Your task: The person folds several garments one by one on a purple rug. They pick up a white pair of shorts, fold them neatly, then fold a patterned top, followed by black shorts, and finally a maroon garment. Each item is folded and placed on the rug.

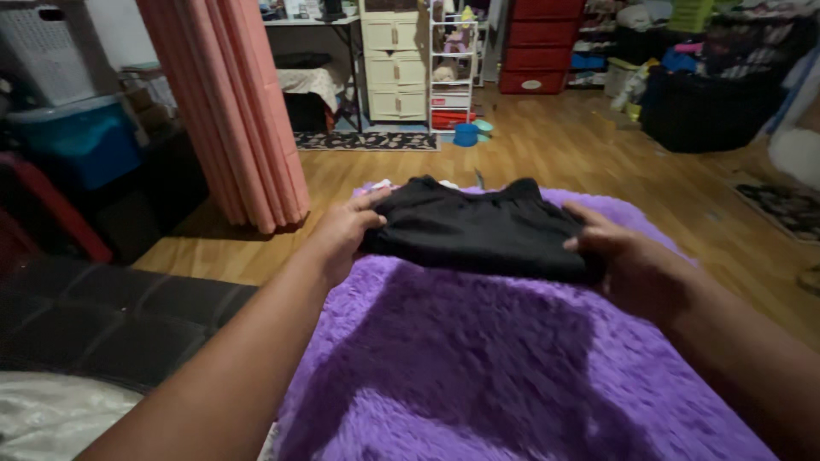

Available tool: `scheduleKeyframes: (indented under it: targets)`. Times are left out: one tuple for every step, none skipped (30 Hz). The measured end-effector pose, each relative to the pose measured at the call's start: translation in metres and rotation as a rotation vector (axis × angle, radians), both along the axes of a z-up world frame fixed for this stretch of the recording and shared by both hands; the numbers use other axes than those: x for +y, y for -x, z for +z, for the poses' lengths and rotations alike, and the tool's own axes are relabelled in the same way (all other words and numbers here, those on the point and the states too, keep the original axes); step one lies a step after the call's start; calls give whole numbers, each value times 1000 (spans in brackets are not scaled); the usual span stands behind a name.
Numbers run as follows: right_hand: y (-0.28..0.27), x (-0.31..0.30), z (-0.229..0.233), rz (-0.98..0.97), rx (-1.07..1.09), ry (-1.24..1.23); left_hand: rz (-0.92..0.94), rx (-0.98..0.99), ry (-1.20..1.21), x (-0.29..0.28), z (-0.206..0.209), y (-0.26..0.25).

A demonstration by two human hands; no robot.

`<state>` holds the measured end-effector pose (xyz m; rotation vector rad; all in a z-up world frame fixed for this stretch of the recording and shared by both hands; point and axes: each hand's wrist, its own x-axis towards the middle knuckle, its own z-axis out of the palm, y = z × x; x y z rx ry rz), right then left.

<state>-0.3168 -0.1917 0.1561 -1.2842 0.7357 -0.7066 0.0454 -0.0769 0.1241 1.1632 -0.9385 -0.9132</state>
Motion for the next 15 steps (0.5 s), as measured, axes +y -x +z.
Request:
scheduleKeyframes:
  targets:
    - [-13, -11, -1, 52, -36, 39, 38, -32, 14, -8, -1, -9]
    - [-25, -24, -2, 105, -70, 77, 77, -63, 26, -17, -2, -19]
    - [-38, -39, -3, 106, -98, 70, 96, -67, 12, -27, -2, -29]
    - [-52, -54, -4, 106, -125, 61, 114, -70, -3, -39, -1, -40]
    - [-64, -68, -5, 107, -153, 52, 133, -73, -19, -51, 1, -53]
    - [-76, -84, -4, 176, -174, 91, 129, -104, 57, -63, 4, -67]
    - [-91, -102, 0, 245, -196, 130, 123, -136, 131, -76, 9, -81]
    - [-103, -121, 6, 314, -218, 169, 116, -168, 207, -90, 14, -94]
    - [-114, -139, 13, 266, -211, 192, 160, -202, 211, -103, 20, -106]
    - [-125, -155, 18, 216, -202, 216, 203, -234, 216, -117, 25, -117]
    - [-137, -168, 20, 167, -193, 240, 245, -266, 221, -129, 26, -127]
    - [-148, -179, 19, 152, -204, 241, 275, -281, 221, -139, 23, -136]
    - [-159, -189, 16, 138, -215, 242, 304, -296, 220, -148, 19, -143]
    - [-164, -197, 11, 121, -223, 244, 331, -309, 221, -157, 13, -149]
    - [-170, -202, 0, 158, -165, 256, 297, -250, 164, -162, 1, -152]
